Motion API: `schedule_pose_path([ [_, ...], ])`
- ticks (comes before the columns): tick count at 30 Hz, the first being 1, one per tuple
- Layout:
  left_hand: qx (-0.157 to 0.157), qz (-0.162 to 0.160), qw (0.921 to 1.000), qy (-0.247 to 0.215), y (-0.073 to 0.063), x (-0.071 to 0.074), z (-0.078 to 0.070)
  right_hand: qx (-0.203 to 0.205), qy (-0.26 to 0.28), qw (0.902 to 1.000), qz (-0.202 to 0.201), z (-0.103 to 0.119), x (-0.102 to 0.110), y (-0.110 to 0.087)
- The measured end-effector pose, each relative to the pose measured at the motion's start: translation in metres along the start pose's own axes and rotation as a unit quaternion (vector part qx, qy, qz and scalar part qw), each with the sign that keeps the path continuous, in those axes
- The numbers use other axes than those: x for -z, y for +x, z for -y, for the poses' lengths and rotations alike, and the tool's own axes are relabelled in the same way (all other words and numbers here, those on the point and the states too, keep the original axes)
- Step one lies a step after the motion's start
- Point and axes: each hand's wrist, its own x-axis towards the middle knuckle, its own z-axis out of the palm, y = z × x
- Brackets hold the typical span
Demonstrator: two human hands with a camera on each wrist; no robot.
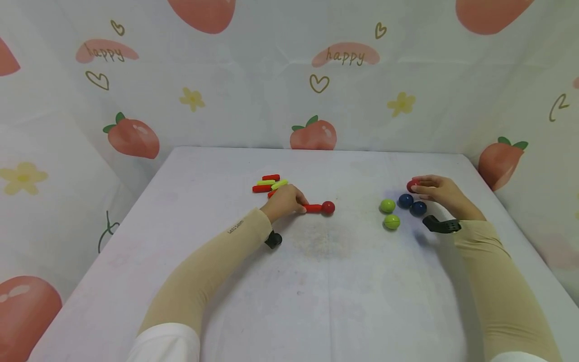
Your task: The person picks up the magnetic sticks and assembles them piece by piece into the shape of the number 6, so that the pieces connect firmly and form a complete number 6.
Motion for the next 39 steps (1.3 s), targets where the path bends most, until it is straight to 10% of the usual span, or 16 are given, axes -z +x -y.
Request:
schedule_pose_path([
  [16, 0.008, 0.003, 1.0000, -0.004, -0.001, 0.001, -0.001, 0.050, -0.019, 0.9977, -0.042, 0.056, -0.038, -0.007],
  [39, 0.022, 0.012, 0.9997, -0.009, 0.002, 0.002, -0.001, 0.173, 0.016, 0.9798, 0.099, 0.103, -0.147, -0.004],
])
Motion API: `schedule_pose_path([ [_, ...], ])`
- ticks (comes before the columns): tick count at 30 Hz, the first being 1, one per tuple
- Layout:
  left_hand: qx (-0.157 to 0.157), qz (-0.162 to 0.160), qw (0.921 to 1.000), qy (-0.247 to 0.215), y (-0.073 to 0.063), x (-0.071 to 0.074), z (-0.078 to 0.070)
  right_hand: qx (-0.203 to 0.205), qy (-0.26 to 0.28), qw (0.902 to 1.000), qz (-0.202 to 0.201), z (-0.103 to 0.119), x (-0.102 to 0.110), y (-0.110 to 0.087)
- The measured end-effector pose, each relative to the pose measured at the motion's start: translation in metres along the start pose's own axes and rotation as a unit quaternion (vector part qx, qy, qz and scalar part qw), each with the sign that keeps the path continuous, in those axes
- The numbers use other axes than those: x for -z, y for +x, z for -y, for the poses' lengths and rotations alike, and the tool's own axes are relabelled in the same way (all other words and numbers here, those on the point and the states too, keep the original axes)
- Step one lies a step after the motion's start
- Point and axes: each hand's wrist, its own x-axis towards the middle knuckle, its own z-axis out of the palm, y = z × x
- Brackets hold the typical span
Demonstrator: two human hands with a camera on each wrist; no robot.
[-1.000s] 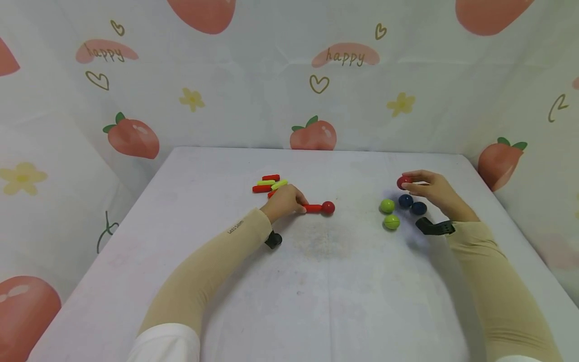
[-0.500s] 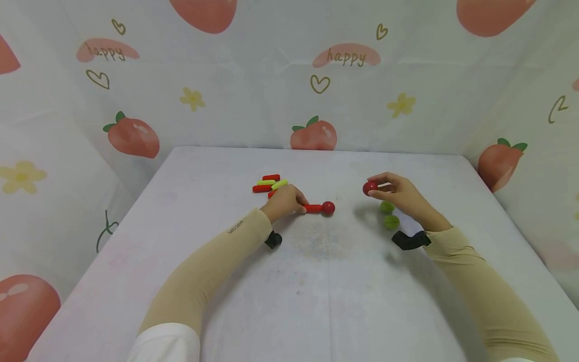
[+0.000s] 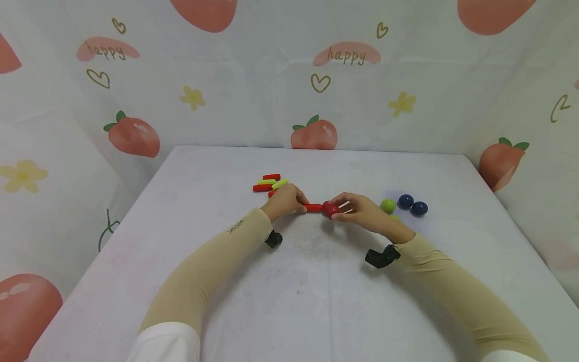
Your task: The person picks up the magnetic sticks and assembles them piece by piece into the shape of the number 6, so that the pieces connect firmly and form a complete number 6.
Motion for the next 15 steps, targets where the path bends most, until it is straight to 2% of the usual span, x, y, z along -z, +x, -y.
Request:
schedule_pose_path([
  [5, -0.002, 0.004, 1.0000, 0.002, 0.002, 0.000, 0.001, 0.003, -0.003, 0.9994, 0.033, 0.000, -0.015, 0.005],
  [15, -0.006, -0.001, 1.0000, 0.007, 0.001, 0.001, 0.000, -0.002, -0.025, 0.9981, 0.055, 0.002, -0.031, 0.009],
])
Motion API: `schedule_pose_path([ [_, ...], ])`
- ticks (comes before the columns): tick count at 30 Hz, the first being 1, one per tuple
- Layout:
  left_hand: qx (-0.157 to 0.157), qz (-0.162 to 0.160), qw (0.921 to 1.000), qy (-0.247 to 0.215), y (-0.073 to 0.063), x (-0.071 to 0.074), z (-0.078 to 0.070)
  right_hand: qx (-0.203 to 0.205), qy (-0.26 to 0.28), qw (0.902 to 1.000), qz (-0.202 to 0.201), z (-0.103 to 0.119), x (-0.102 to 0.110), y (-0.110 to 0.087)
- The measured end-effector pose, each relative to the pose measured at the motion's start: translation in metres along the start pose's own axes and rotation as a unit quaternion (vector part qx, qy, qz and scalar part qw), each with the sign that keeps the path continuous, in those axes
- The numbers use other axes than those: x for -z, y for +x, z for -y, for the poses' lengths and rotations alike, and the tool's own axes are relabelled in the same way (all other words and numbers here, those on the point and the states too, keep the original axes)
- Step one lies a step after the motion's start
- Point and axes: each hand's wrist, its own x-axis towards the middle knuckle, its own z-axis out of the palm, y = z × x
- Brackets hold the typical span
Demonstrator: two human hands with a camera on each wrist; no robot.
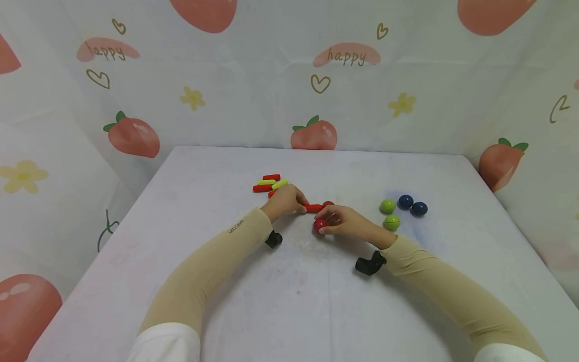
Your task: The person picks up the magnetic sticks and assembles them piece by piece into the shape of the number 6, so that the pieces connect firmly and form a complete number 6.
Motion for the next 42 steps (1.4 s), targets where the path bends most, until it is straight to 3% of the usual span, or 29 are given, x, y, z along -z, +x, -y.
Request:
schedule_pose_path([
  [37, 0.015, 0.009, 0.9998, -0.002, -0.0017, 0.0009, -0.0023, -0.002, -0.030, 0.9995, 0.014, 0.0036, -0.0022, -0.0002],
  [42, 0.002, 0.002, 1.0000, 0.008, -0.0014, -0.0002, -0.0011, -0.002, -0.029, 0.9995, 0.015, 0.0039, -0.0021, -0.0006],
])
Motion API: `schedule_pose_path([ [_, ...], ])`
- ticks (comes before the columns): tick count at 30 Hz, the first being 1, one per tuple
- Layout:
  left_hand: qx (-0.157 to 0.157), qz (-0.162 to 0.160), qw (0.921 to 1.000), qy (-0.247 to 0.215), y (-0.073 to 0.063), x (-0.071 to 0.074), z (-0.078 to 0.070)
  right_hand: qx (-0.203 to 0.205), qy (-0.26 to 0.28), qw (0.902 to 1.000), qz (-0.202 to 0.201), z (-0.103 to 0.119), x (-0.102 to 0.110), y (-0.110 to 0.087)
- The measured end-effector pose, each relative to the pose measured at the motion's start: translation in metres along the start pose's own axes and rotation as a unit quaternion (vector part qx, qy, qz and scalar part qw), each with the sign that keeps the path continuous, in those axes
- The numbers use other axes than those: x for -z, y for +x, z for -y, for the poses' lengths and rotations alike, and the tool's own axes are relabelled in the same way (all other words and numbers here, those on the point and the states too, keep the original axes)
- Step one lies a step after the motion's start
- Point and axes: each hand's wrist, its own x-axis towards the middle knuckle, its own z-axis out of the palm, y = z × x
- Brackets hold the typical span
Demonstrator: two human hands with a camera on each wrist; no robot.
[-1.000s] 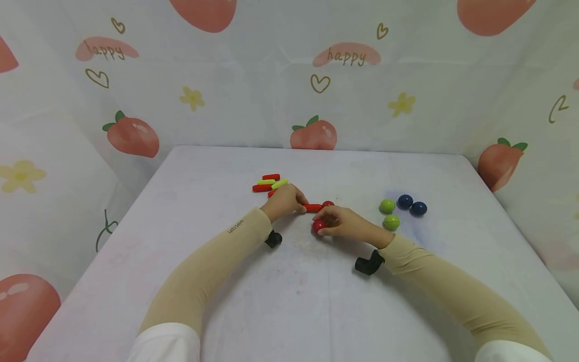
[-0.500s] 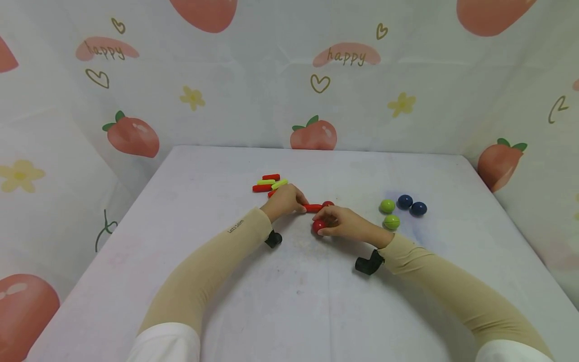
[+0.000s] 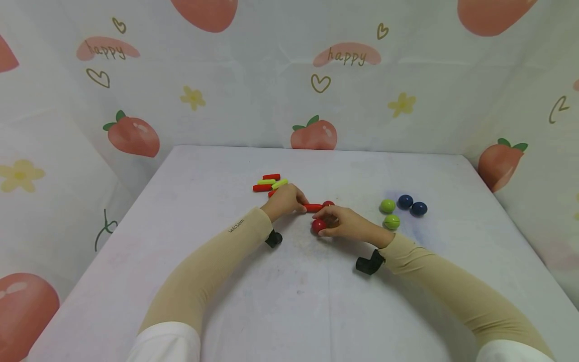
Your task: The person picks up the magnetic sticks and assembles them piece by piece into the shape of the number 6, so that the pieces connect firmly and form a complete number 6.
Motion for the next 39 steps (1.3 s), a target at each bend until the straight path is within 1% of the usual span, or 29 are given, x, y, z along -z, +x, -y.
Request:
schedule_pose_path([
  [3, -0.007, -0.002, 1.0000, 0.004, 0.000, 0.000, 0.001, 0.001, -0.001, 1.0000, 0.001, 0.000, 0.000, 0.000],
  [10, -0.010, -0.006, 0.9999, 0.004, -0.001, 0.000, 0.000, 0.001, -0.006, 1.0000, 0.007, -0.002, 0.000, 0.001],
  [16, 0.001, 0.000, 1.0000, -0.008, -0.001, 0.001, 0.000, 0.007, -0.010, 0.9999, 0.010, -0.001, 0.001, 0.001],
  [20, 0.000, -0.001, 1.0000, -0.005, -0.001, 0.001, 0.000, 0.014, -0.009, 0.9998, 0.007, 0.004, 0.007, 0.000],
  [25, -0.010, -0.006, 0.9999, 0.005, -0.001, 0.001, 0.000, 0.026, 0.005, 0.9994, -0.022, 0.011, 0.023, 0.000],
  [30, -0.009, -0.008, 0.9999, 0.003, 0.000, 0.001, 0.000, 0.015, 0.017, 0.9975, -0.067, 0.011, 0.038, 0.003],
  [34, -0.002, -0.006, 1.0000, -0.006, -0.001, 0.001, 0.001, -0.002, 0.020, 0.9954, -0.094, 0.003, 0.042, 0.008],
  [39, 0.001, -0.002, 0.9999, -0.014, -0.002, 0.001, 0.001, -0.019, 0.021, 0.9945, -0.101, -0.014, 0.040, 0.015],
])
